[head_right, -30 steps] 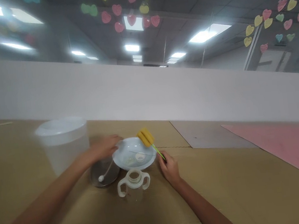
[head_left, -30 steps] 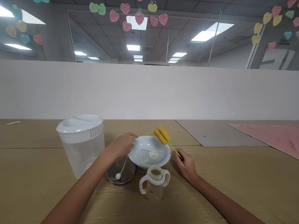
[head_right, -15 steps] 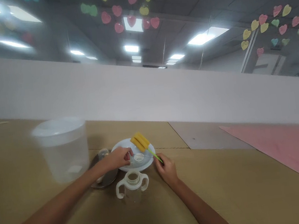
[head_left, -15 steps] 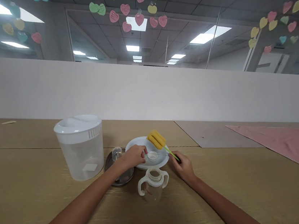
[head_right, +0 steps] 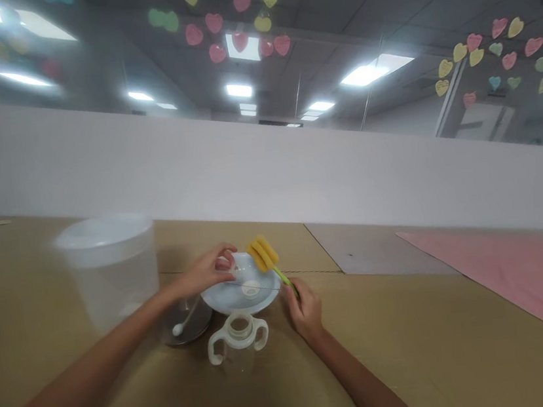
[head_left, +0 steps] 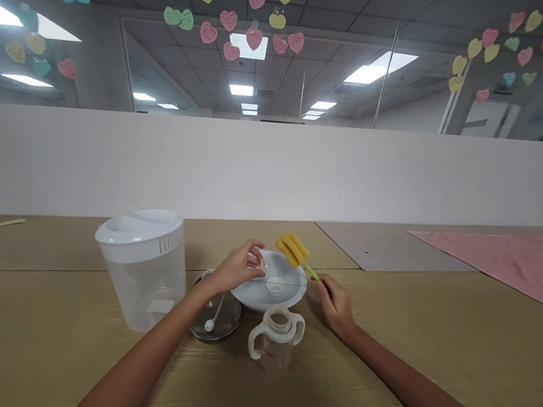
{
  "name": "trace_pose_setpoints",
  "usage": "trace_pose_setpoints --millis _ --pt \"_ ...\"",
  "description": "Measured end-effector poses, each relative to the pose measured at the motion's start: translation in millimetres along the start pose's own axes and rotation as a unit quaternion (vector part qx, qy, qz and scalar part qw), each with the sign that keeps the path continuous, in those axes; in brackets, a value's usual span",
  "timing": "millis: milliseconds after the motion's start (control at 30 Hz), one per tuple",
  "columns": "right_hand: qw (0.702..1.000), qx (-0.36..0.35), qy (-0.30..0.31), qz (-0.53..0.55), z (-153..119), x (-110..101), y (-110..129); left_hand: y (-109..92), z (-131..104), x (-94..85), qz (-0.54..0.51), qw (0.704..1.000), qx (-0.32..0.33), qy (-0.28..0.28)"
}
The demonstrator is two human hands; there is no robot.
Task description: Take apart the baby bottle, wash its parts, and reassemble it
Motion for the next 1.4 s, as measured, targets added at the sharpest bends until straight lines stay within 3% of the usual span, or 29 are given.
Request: trace_pose_setpoints --millis 133,233,367,533,633,767,867,1000,1133,1267,1400 --pt "1.000 -0.027 0.008 -0.013 0.1 1.2 5.9 -0.6 0.2 -7.3 -0.100 0.994 0.041 -0.002" --pt "0.997 -0.054 0.038 -0.025 1.6 6.7 11.7 0.4 0.1 -11.1 -0.115 0.992 0.055 -0.007" --pt "0.999 -0.031 -0.011 -0.025 1.8 -0.9 8.1 -2.0 -1.3 -18.9 -0.085 0.993 0.065 -0.039" --pt "0.998 -0.053 0.028 -0.028 1.2 8.8 6.8 -6.7 -2.6 -20.8 -0.034 0.996 0.068 -0.048" --pt "0.999 -0.033 0.000 -0.034 -0.3 6.8 0.4 -9.2 -3.7 -22.2 0.016 0.996 0.067 -0.061" --pt "0.998 -0.046 0.021 -0.034 -0.5 10.9 -0.1 -13.6 -5.1 -24.0 0.062 0.993 0.071 -0.073" --pt "0.999 -0.023 -0.016 -0.035 -1.2 4.4 -4.1 -18.8 -6.9 -25.8 0.086 0.990 0.069 -0.087" --pt "0.999 -0.042 0.014 -0.029 -0.1 8.9 -1.1 -27.5 -8.8 -25.4 0.096 0.989 0.068 -0.090" --pt "0.999 -0.011 -0.032 -0.035 -1.6 2.3 -5.8 -34.3 -9.5 -24.7 0.098 0.989 0.068 -0.087" --pt "0.999 -0.027 -0.008 -0.027 -1.3 6.3 -4.3 -40.0 -10.0 -23.8 0.094 0.989 0.078 -0.083" --pt "0.998 0.010 -0.045 -0.032 -2.1 -0.5 -10.0 -41.7 -10.5 -23.5 0.087 0.990 0.077 -0.078"
Point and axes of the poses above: each hand's wrist, its own z-axis towards the middle knuckle, its own x-axis out of the palm, y = z × x, the point moved 8 cm from there along z, towards the middle knuckle, and after that the axes turned 11 degrees about y, right-handed, at the moved point
